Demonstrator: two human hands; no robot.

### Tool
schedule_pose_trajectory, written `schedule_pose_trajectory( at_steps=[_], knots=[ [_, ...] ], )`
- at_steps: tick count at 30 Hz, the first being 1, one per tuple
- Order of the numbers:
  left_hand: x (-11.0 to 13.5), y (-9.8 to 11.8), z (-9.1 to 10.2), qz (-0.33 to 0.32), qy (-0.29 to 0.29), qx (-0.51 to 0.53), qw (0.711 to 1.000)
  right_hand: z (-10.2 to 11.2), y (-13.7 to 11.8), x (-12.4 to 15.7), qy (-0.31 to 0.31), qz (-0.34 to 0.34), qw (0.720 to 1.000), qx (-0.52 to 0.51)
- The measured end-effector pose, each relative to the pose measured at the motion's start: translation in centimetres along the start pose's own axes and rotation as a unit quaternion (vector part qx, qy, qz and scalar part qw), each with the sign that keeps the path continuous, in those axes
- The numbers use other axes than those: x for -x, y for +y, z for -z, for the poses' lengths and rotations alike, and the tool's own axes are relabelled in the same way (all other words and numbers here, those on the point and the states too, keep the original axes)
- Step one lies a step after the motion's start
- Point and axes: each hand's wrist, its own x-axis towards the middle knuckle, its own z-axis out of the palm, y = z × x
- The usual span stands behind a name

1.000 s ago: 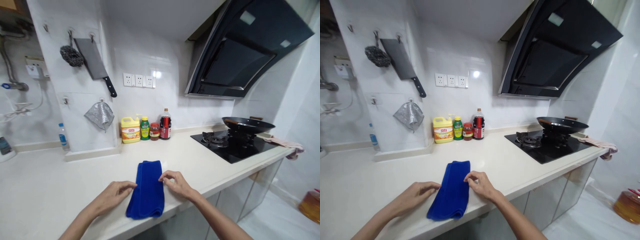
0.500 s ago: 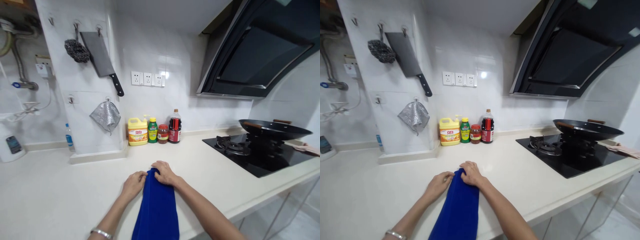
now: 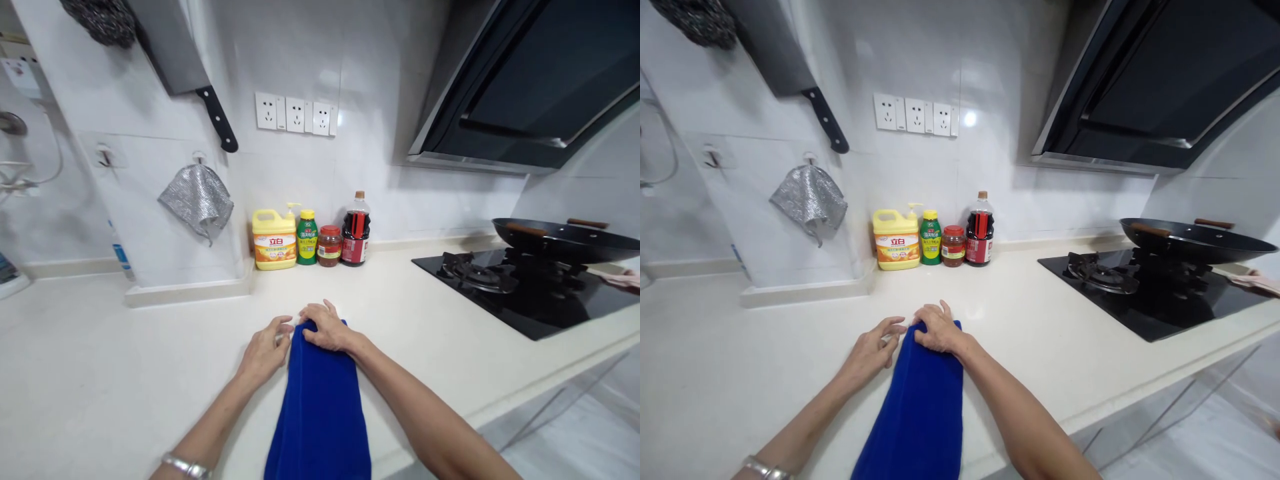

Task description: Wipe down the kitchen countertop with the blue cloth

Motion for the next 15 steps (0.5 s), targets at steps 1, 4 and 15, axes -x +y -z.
schedule_pose_trajectory(
  at_steps=[1, 4, 15],
  knots=[
    [0.0, 0.1, 0.0, 0.002, 0.004, -0.003, 1.000, -0.1, -0.1, 0.1, 0.017, 0.010, 1.000, 0.000],
    [0.2, 0.4, 0.2, -0.005, 0.019, -0.027, 0.999, 0.2, -0.3, 0.8, 0.086, 0.071, 0.994, -0.005],
    [2.4, 3.0, 1.3, 0.010, -0.148, -0.072, 0.986, 1.7, -0.5, 1.6, 0.081, 0.032, 0.996, 0.032]
  ],
)
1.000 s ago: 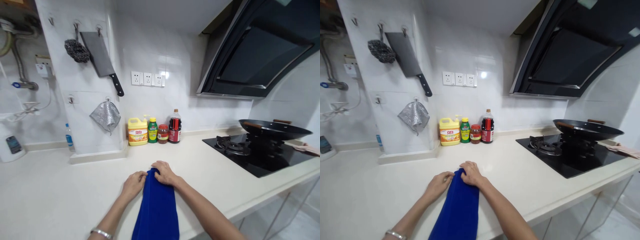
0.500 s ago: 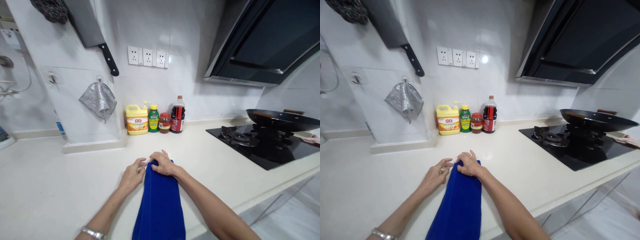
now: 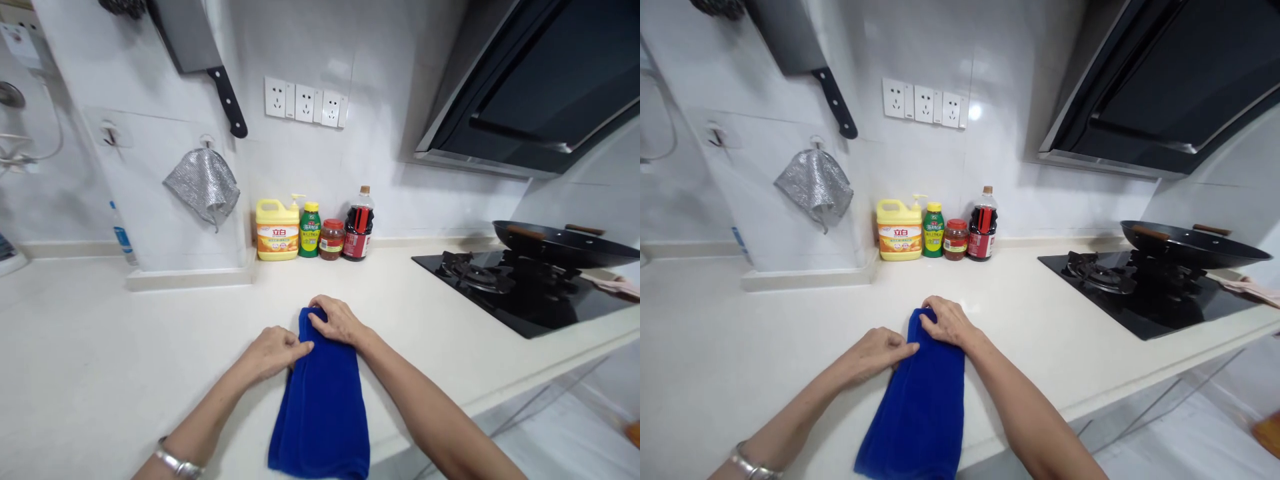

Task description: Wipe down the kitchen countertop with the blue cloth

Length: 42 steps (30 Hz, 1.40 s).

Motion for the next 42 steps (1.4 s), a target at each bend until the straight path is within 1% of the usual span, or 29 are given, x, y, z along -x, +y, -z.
schedule_pose_trajectory(
  at_steps=[3, 5, 9, 12, 14, 17, 20, 21, 22, 24, 25, 26, 27, 29, 30, 33, 35, 37, 39, 42],
  knots=[
    [0.8, 0.2, 0.8, 0.006, -0.089, 0.032, 0.996, 0.4, -0.2, -0.1, -0.038, -0.010, 0.999, 0.027],
    [1.2, 0.1, 1.2, 0.005, -0.121, 0.021, 0.992, 0.6, -0.2, -0.1, -0.036, -0.004, 0.999, 0.039],
    [1.4, -0.2, 1.2, 0.017, -0.130, 0.022, 0.991, 0.5, 0.5, 0.2, 0.002, 0.005, 0.999, 0.051],
    [1.2, -0.2, 0.9, 0.040, -0.133, 0.043, 0.989, 0.2, 1.1, 0.3, 0.015, 0.004, 0.998, 0.057],
    [1.1, -0.1, 0.8, 0.043, -0.132, 0.044, 0.989, -0.1, 1.3, 0.3, 0.022, -0.001, 0.998, 0.062],
    [1.2, 0.1, 0.7, 0.051, -0.122, 0.014, 0.991, -0.5, 1.4, 0.2, 0.007, -0.010, 0.997, 0.072],
    [1.3, 0.4, 1.0, 0.073, -0.120, -0.023, 0.990, -0.3, 1.6, 0.0, -0.010, -0.029, 0.996, 0.089],
    [1.3, 0.5, 1.2, 0.078, -0.108, -0.049, 0.990, 0.0, 1.8, 0.0, -0.003, -0.049, 0.994, 0.093],
    [1.3, 0.6, 1.4, 0.082, -0.078, -0.086, 0.990, 0.3, 2.0, 0.0, 0.008, -0.076, 0.993, 0.094],
    [1.1, 0.8, 1.7, 0.079, 0.014, -0.169, 0.982, 1.2, 2.5, 0.0, 0.012, -0.138, 0.986, 0.092],
    [1.0, 0.8, 1.7, 0.065, 0.055, -0.189, 0.978, 1.7, 2.7, 0.1, 0.003, -0.162, 0.983, 0.091],
    [0.9, 0.9, 1.5, 0.044, 0.079, -0.186, 0.978, 2.1, 2.8, 0.2, -0.013, -0.177, 0.980, 0.089],
    [0.8, 0.9, 1.2, 0.021, 0.082, -0.166, 0.982, 2.4, 2.8, 0.2, -0.031, -0.184, 0.978, 0.089],
    [0.6, 0.7, 0.3, -0.043, 0.067, -0.126, 0.989, 2.8, 2.6, 0.3, -0.063, -0.185, 0.976, 0.095],
    [0.5, 0.5, -0.2, -0.081, 0.067, -0.128, 0.986, 2.9, 2.4, 0.2, -0.075, -0.186, 0.974, 0.101],
    [-0.2, -0.6, -1.6, -0.181, 0.086, -0.181, 0.963, 3.0, 2.0, 0.1, -0.112, -0.190, 0.970, 0.101],
    [-0.7, -1.5, -2.1, -0.204, 0.087, -0.191, 0.956, 3.0, 2.1, 0.1, -0.127, -0.173, 0.974, 0.078],
    [-1.4, -2.3, -2.3, -0.192, 0.081, -0.181, 0.961, 3.0, 2.5, 0.1, -0.108, -0.144, 0.982, 0.060],
    [-2.1, -2.9, -2.3, -0.179, 0.083, -0.174, 0.965, 2.9, 3.0, 0.1, -0.054, -0.135, 0.988, 0.059],
    [-2.7, -3.5, -2.3, -0.169, 0.107, -0.162, 0.966, 2.9, 3.7, 0.0, 0.040, -0.157, 0.984, 0.075]
  ],
)
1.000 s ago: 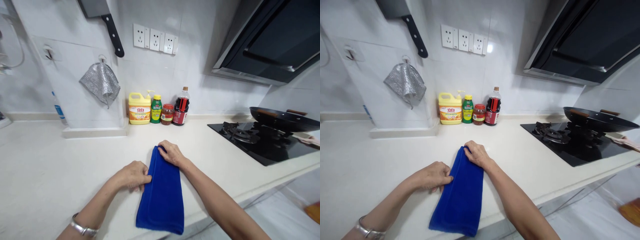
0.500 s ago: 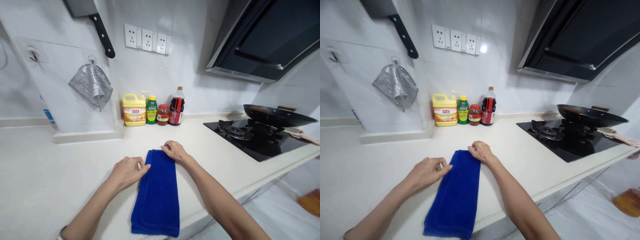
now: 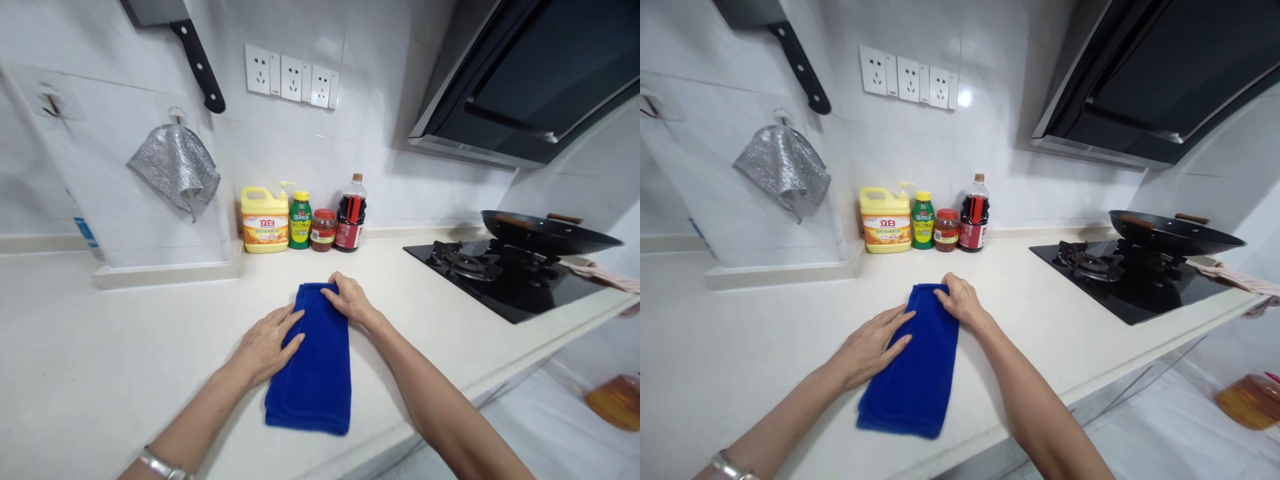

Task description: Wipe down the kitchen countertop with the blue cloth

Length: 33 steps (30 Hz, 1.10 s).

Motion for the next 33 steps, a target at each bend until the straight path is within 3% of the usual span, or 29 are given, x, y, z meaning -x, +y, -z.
schedule_pose_trajectory(
  at_steps=[5, 10, 15, 21, 26, 29, 33],
  knots=[
    [-0.4, -1.0, 0.3, 0.046, 0.080, 0.080, 0.992, 1.0, -0.7, 0.3, 0.062, -0.005, 0.998, -0.004],
    [-0.9, -2.7, 1.0, 0.108, 0.134, 0.134, 0.976, 2.1, -4.5, 4.2, 0.018, 0.127, 0.991, -0.048],
    [-0.9, -3.4, 0.6, 0.096, 0.140, 0.122, 0.978, 1.4, -7.1, 9.5, -0.051, 0.216, 0.975, -0.003],
    [-0.7, -3.4, 0.2, 0.054, 0.126, 0.099, 0.986, 1.5, -8.0, 10.9, -0.049, 0.181, 0.982, 0.003],
    [-0.7, -3.7, -0.1, 0.037, 0.121, 0.080, 0.989, 1.3, -10.5, 10.1, -0.098, 0.137, 0.972, 0.163],
    [-0.7, -3.9, -0.1, 0.032, 0.116, 0.070, 0.990, 0.7, -11.5, 9.8, -0.068, 0.155, 0.964, 0.204],
    [-0.7, -4.1, -0.1, 0.026, 0.108, 0.059, 0.992, 0.5, -10.9, 9.4, 0.004, 0.158, 0.977, 0.144]
  ],
)
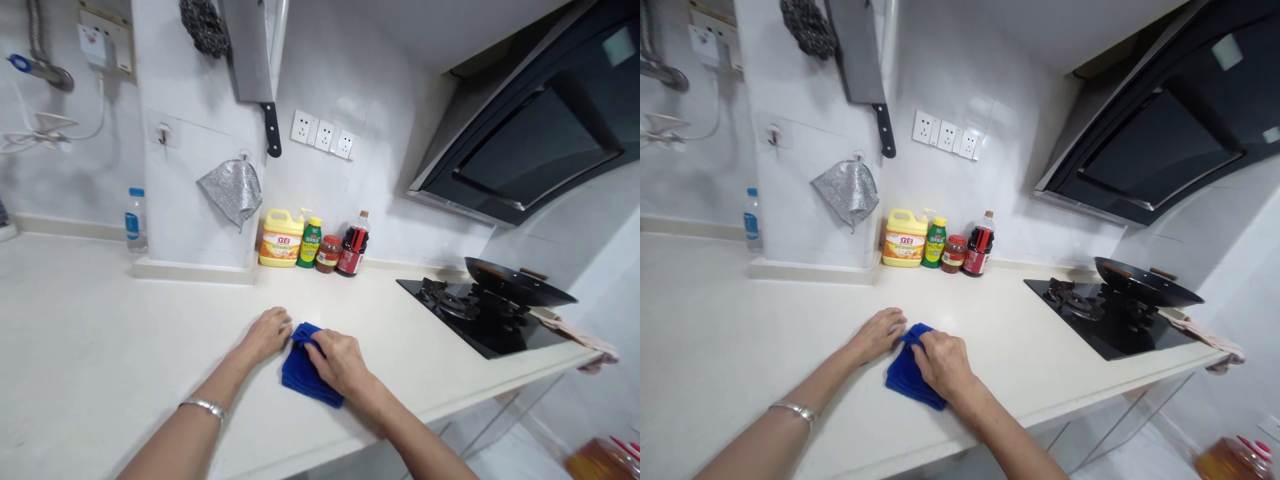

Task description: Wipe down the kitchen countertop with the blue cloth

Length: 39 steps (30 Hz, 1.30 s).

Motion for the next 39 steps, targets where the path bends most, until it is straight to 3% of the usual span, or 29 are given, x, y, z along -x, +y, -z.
schedule_pose_trajectory(
  at_steps=[4, 8, 11, 13, 17, 19, 23, 25, 28, 32, 37, 39],
  knots=[
    [0.1, 0.0, -0.1, -0.003, -0.004, -0.013, 1.000, -0.1, 0.9, 0.7, 0.078, 0.046, 0.996, 0.009],
    [0.2, 0.3, 0.0, -0.003, -0.010, -0.026, 1.000, -0.1, -0.1, 2.0, 0.053, 0.160, 0.985, 0.038],
    [0.2, 0.4, 0.2, -0.004, -0.020, -0.033, 0.999, 0.6, -0.8, 2.7, 0.031, 0.179, 0.983, -0.007],
    [0.2, 0.5, 0.3, -0.003, -0.027, -0.037, 0.999, 1.3, -0.6, 2.7, 0.040, 0.154, 0.984, -0.084],
    [0.2, 0.7, 0.3, -0.003, -0.030, -0.043, 0.999, 1.9, 0.9, 2.3, 0.078, -0.007, 0.973, -0.216],
    [0.1, 0.6, 0.3, -0.006, -0.028, -0.045, 0.999, 1.4, 1.3, 2.2, 0.015, -0.043, 0.980, -0.195],
    [0.0, 0.4, 0.2, -0.012, -0.020, -0.046, 0.999, 0.0, 0.4, 2.2, -0.176, 0.002, 0.980, -0.089],
    [-0.1, 0.1, 0.2, -0.017, -0.016, -0.046, 0.999, -0.1, -0.3, 2.1, -0.212, 0.000, 0.975, -0.071],
    [-0.3, -0.2, 0.1, -0.027, -0.013, -0.047, 0.998, 0.3, -0.3, 1.9, -0.213, -0.005, 0.974, -0.082],
    [-0.3, -0.6, -0.1, -0.017, -0.023, -0.061, 0.998, 0.5, 2.8, 2.1, -0.194, -0.052, 0.976, -0.082],
    [-0.7, -2.5, -1.4, 0.000, -0.084, -0.127, 0.988, 1.2, 11.2, 4.4, -0.189, -0.195, 0.962, -0.030],
    [-0.9, -3.9, -2.3, -0.017, -0.080, -0.163, 0.983, 2.1, 14.9, 6.1, -0.190, -0.255, 0.948, -0.002]
  ],
)
